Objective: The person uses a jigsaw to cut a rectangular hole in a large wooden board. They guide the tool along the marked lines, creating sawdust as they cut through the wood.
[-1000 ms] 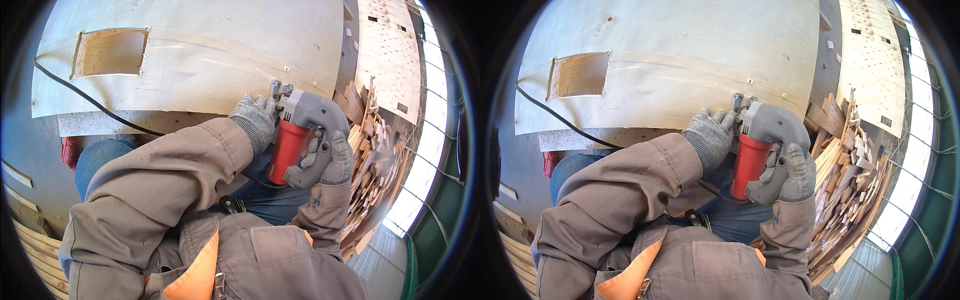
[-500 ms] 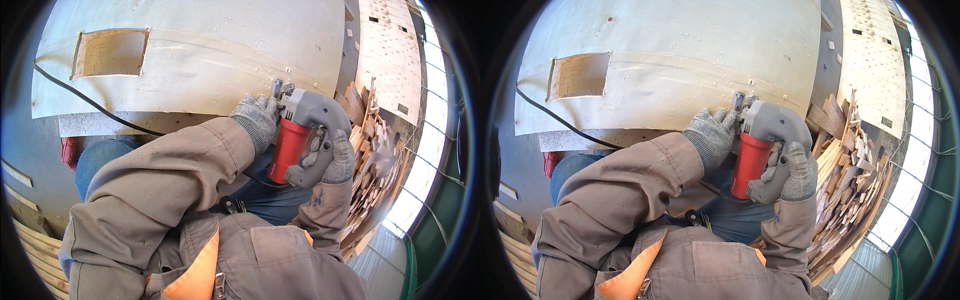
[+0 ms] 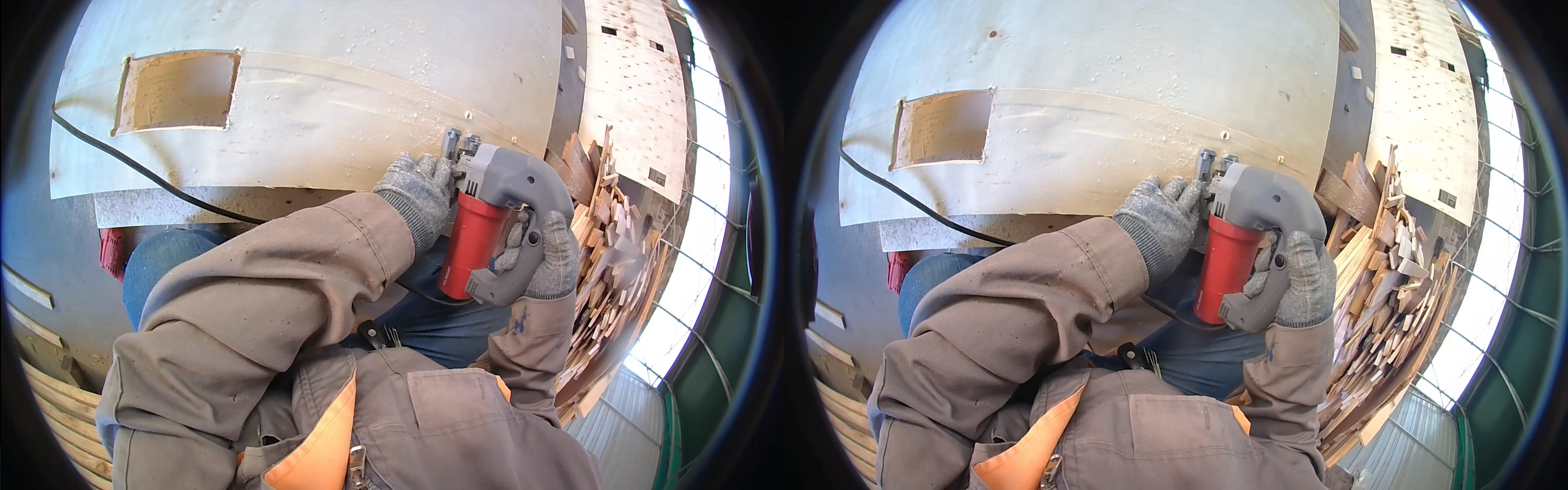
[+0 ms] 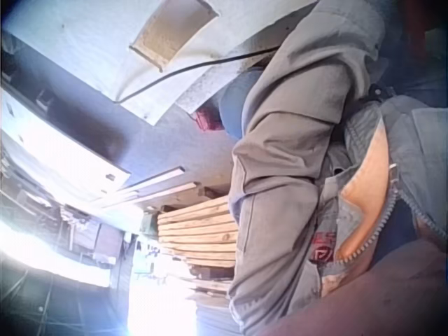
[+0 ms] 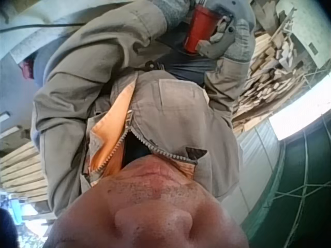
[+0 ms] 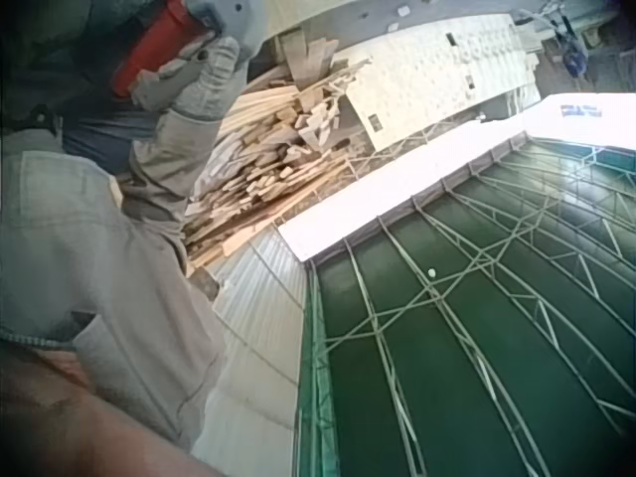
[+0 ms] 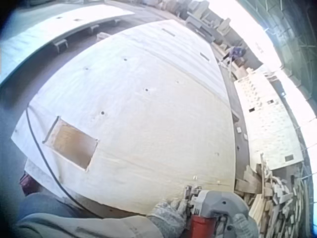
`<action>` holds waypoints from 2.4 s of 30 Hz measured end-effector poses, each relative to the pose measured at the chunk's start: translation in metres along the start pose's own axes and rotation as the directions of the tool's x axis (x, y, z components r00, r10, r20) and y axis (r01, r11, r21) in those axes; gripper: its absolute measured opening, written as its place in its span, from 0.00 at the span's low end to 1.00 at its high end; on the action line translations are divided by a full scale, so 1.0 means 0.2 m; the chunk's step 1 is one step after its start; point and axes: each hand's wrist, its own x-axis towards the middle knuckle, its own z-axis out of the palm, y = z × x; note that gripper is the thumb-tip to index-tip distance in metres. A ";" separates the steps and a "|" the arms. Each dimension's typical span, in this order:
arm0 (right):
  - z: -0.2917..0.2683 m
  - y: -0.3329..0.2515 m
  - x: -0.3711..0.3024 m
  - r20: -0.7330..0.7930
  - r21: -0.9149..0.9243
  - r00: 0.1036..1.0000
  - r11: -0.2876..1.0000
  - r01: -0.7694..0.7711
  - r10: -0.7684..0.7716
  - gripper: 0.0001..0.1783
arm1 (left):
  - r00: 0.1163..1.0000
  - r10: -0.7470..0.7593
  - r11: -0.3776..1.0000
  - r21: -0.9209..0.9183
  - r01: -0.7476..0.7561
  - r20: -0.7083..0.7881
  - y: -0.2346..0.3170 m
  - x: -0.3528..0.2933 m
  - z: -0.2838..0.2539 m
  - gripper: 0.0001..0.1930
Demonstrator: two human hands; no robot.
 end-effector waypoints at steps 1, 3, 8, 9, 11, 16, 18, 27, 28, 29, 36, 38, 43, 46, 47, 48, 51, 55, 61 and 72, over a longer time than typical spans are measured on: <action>0.00 0.00 0.00 -0.009 0.003 1.000 1.000 -0.004 0.004 0.28 | 1.000 0.002 1.000 -0.001 -0.002 -0.001 0.00 0.00 0.00 0.27; 0.04 -0.01 -0.01 -0.043 0.011 0.999 1.000 0.010 -0.009 0.27 | 1.000 -0.002 1.000 0.002 0.002 -0.021 0.00 0.00 0.01 0.27; 0.01 -0.01 0.00 -0.026 -0.024 1.000 1.000 -0.002 0.001 0.26 | 0.998 0.003 1.000 0.029 -0.001 -0.070 0.00 0.01 0.04 0.26; -0.02 -0.01 0.01 -0.013 -0.033 1.000 0.999 -0.004 0.004 0.25 | 0.994 0.005 0.999 0.043 -0.001 -0.107 0.00 0.01 0.05 0.24; -0.03 -0.01 0.02 0.010 -0.035 1.000 0.999 -0.008 0.008 0.24 | 0.990 0.008 0.999 0.045 -0.001 -0.142 0.00 0.03 0.08 0.23; 0.04 -0.02 0.01 -0.021 0.002 1.000 1.000 0.003 -0.003 0.27 | 1.000 -0.008 1.000 0.010 0.008 0.009 0.00 0.03 0.00 0.27; 0.03 -0.01 0.02 -0.011 0.012 1.000 1.000 0.011 -0.011 0.27 | 1.000 -0.009 1.000 0.013 0.009 0.015 0.00 0.02 -0.01 0.27; 0.04 -0.04 0.03 -0.016 -0.004 1.000 1.000 0.016 -0.016 0.26 | 1.000 -0.008 1.000 -0.021 0.008 -0.019 -0.01 0.03 0.00 0.26; 0.04 -0.04 0.04 -0.015 -0.005 1.000 1.000 0.021 -0.021 0.26 | 0.999 -0.010 1.000 -0.028 0.009 -0.032 -0.01 0.03 0.00 0.26; 0.04 -0.04 0.04 -0.014 -0.007 1.000 1.000 0.018 -0.018 0.26 | 1.000 -0.007 1.000 -0.026 0.006 -0.019 -0.02 0.03 0.00 0.26; 0.08 -0.06 0.03 -0.047 -0.065 0.997 0.996 0.053 -0.056 0.27 | 1.000 -0.004 1.000 -0.019 0.004 -0.019 -0.02 0.05 0.01 0.27; 0.07 -0.05 0.03 -0.055 -0.080 0.997 0.995 0.053 -0.058 0.27 | 1.000 -0.002 1.000 -0.013 0.002 -0.013 -0.02 0.06 0.01 0.27; 0.02 -0.07 0.07 0.023 -0.078 0.999 0.996 0.046 -0.045 0.26 | 0.999 -0.024 1.000 -0.021 0.023 -0.048 -0.03 0.04 -0.01 0.27; 0.02 -0.07 0.08 0.025 -0.039 0.999 0.999 0.022 -0.021 0.26 | 0.999 -0.021 0.999 -0.031 0.021 -0.023 -0.03 0.05 -0.01 0.27; 0.02 -0.06 0.08 0.030 -0.051 0.999 0.998 0.022 -0.021 0.26 | 0.999 -0.021 0.999 -0.031 0.020 -0.025 -0.03 0.06 -0.01 0.27; 0.01 -0.06 0.09 0.037 -0.064 0.999 0.998 0.024 -0.021 0.25 | 0.999 -0.021 0.999 -0.032 0.020 -0.027 -0.03 0.06 0.00 0.27; 0.02 -0.08 0.08 0.032 -0.072 0.999 0.997 0.030 -0.028 0.25 | 0.998 -0.030 1.000 0.007 0.031 -0.061 -0.02 0.06 0.01 0.27; 0.03 -0.08 0.10 0.062 -0.063 0.997 0.997 0.045 -0.041 0.25 | 0.998 -0.044 0.999 0.003 0.044 -0.044 -0.03 0.06 -0.01 0.28; 0.05 -0.10 0.11 0.044 -0.029 0.998 0.999 0.046 -0.045 0.25 | 0.997 -0.021 1.000 0.001 0.021 -0.078 -0.04 0.05 -0.01 0.28; 0.08 -0.12 0.13 -0.026 0.005 0.998 0.999 0.054 -0.054 0.27 | 0.993 -0.030 0.999 -0.018 0.028 -0.116 -0.05 0.07 0.00 0.29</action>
